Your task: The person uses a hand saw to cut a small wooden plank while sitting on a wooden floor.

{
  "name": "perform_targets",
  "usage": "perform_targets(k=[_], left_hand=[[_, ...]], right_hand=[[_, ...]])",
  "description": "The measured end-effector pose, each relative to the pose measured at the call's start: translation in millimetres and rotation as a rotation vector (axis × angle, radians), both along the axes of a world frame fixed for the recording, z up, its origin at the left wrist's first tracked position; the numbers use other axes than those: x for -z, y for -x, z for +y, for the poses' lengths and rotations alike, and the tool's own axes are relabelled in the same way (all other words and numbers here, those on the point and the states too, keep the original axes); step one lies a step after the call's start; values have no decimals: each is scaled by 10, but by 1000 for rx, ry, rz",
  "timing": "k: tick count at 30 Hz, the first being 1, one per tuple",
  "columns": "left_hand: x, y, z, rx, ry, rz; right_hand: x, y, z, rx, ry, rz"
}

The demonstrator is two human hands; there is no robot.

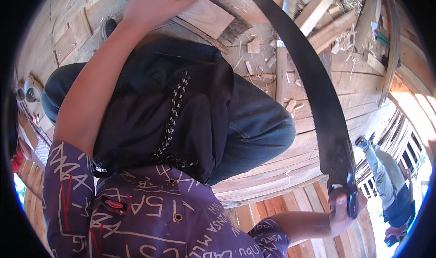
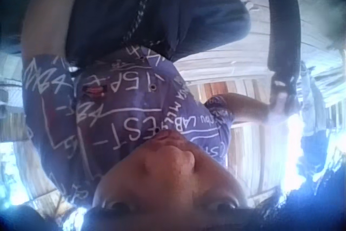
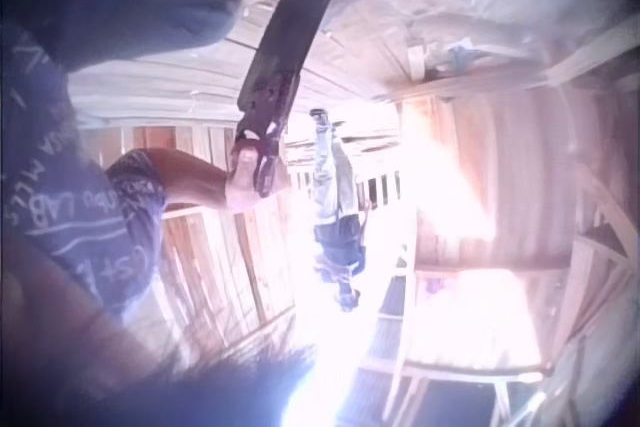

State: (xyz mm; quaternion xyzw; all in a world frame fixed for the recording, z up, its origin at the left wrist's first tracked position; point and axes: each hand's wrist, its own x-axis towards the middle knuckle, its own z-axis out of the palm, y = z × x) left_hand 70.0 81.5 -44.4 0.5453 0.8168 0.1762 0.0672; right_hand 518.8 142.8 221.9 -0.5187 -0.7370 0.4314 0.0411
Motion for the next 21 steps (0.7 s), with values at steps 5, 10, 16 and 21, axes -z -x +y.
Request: perform_targets(k=[5,10,16,21], left_hand=[[-43,10,-20,-3,-14,34],[178,44,24,18,-51,144],[141,79,-13,-10,-4,136],[166,27,22,-4,-47,140]], right_hand=[[122,41,-137,85,-61,265],[384,51,-63,305,-293,391],[1621,497,447,237,-922,-216],[2295,218,670,202,-1152,-335]])
